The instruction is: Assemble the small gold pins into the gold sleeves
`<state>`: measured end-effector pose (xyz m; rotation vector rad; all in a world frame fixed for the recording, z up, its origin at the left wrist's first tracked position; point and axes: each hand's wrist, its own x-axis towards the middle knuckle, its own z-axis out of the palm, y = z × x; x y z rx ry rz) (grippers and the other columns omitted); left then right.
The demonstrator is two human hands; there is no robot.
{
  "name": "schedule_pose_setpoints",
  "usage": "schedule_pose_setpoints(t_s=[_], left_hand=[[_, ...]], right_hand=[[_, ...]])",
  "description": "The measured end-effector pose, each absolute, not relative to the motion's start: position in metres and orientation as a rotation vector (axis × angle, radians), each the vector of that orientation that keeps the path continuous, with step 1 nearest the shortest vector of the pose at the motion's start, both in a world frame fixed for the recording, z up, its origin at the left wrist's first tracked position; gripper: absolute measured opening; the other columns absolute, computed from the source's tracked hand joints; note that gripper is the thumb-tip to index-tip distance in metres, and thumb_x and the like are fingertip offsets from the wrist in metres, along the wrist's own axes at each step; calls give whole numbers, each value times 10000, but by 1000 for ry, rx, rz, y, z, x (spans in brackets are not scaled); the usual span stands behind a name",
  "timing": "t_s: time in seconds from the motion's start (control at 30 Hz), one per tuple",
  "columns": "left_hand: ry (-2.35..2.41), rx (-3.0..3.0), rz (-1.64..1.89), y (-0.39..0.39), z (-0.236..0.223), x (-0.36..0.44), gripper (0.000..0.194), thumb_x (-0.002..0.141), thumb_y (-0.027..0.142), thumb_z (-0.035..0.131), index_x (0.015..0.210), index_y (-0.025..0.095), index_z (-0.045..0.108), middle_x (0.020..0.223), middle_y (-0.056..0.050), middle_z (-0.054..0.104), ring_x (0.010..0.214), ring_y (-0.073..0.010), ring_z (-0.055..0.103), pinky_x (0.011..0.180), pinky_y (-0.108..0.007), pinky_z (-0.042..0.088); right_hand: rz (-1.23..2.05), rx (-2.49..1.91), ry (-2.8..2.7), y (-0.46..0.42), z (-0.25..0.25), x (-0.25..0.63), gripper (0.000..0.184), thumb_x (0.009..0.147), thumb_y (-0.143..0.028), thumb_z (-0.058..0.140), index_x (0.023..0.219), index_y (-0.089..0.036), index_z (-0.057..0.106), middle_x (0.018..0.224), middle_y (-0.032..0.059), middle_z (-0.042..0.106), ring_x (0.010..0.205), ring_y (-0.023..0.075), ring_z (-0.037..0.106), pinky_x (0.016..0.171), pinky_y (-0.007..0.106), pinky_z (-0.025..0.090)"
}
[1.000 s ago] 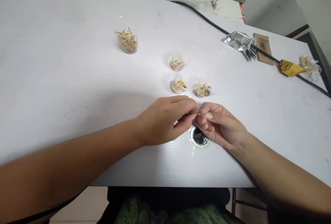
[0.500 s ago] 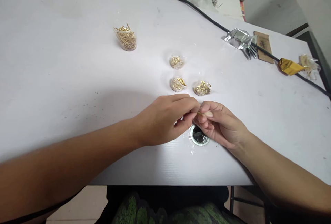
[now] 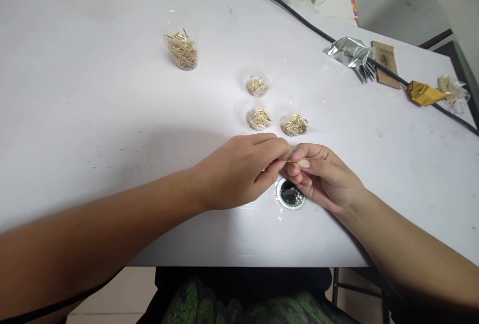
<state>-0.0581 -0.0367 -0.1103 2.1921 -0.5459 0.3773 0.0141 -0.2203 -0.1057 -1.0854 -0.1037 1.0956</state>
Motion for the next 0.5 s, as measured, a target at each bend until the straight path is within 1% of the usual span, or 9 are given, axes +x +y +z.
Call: schedule_pose_setpoints(t_s=[0.3, 0.5], left_hand=[[-552, 2179, 385, -38, -112, -58, 125, 872, 60, 477, 823, 81, 589, 713, 15, 547, 590, -44, 416, 566, -166, 364], [-504, 2101, 407, -40, -115, -59, 89, 826, 39, 519, 832, 81, 598, 672, 41, 543, 579, -30, 424, 556, -143, 367]], right_hand=[[1125, -1053, -114, -221, -106, 15, 22, 771, -177, 748, 790, -182, 758, 659, 1, 668, 566, 22, 603, 535, 42, 487], [1130, -1019, -84, -221, -106, 13, 34, 748, -177, 763, 781, -184, 761, 640, -8, 656, 516, 1, 560, 505, 26, 464]])
